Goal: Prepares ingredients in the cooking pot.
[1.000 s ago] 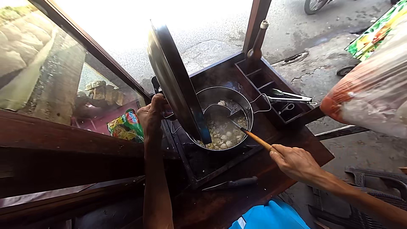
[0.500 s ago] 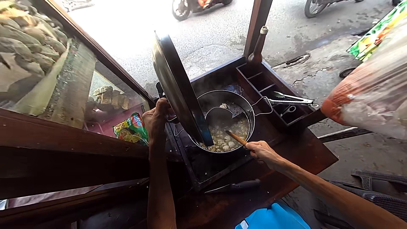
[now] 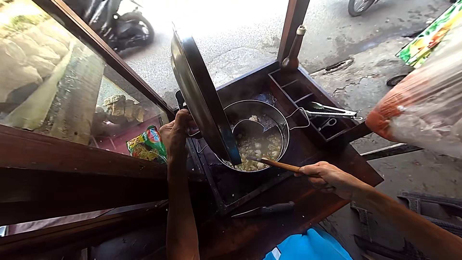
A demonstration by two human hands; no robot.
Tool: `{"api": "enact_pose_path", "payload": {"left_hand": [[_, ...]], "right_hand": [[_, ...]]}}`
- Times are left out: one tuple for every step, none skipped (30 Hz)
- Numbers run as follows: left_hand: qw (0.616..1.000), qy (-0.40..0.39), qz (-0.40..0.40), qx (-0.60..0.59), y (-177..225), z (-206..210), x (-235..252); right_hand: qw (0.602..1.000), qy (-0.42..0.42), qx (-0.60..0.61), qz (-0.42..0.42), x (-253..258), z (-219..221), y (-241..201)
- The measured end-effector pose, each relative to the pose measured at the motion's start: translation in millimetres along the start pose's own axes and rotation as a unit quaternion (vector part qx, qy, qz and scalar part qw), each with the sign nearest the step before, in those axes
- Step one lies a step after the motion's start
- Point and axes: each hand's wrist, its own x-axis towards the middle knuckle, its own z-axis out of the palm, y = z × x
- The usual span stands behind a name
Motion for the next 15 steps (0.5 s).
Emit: {"api": "enact_pose_path", "payload": {"left_hand": [[1.0, 0.0, -0.001, 0.0, 0, 0, 0], [1.0, 0.001, -0.003, 0.001, -1, 0, 0], [1.0, 0.002, -0.005, 0.001, -1, 0, 0], [1.0, 0.002, -0.005, 0.001, -2, 0, 0], [1.0, 0.001, -0.003, 0.002, -2, -1, 0], [1.0, -0.002, -0.001, 0.001, -2, -1, 1], [1.0, -0.003, 0.0, 0.001, -1, -1, 1], [1.0, -0.003, 0.0, 0.003, 1, 0, 1], [1.0, -0.002, 0.003, 0.006, 3, 2, 2], [1.0, 0.0, 0.005, 0.008, 4, 3, 2], [1.0, 0.001, 0.004, 0.011, 5, 4, 2], [1.0, 0.004, 0.001, 0.017, 5, 4, 3], [1.0, 0.004, -0.002, 0.022, 5, 3, 3], [1.0, 0.006, -0.002, 0.028, 5, 3, 4], [0.999, 0.007, -0.001, 0.031, 4, 3, 4]], "right_hand": [[1.0, 0.001, -0.003, 0.0, -6, -2, -1], [1.0, 0.002, -0.007, -0.003, -11, -3, -3], [1.0, 0.002, -0.012, -0.006, -16, -5, -4], [1.0, 0.003, -0.018, -0.009, -20, -7, -6], [1.0, 0.006, -0.025, -0.011, -24, -8, -7], [0.999, 0.01, -0.03, -0.012, -28, -10, -9], [0.999, 0.014, -0.034, -0.014, -32, -11, -10], [0.999, 0.019, -0.035, -0.017, -36, -12, -11], [0.999, 0.021, -0.039, -0.02, -40, -14, -11], [0.998, 0.023, -0.043, -0.026, -42, -16, -11], [0.998, 0.025, -0.047, -0.034, -44, -18, -11], [0.997, 0.026, -0.055, -0.044, -46, -20, -10], [0.996, 0.027, -0.071, -0.056, -46, -21, -9], [0.993, 0.031, -0.089, -0.071, -46, -21, -8], [0.99, 0.037, -0.11, -0.084, -46, -20, -7]]}}
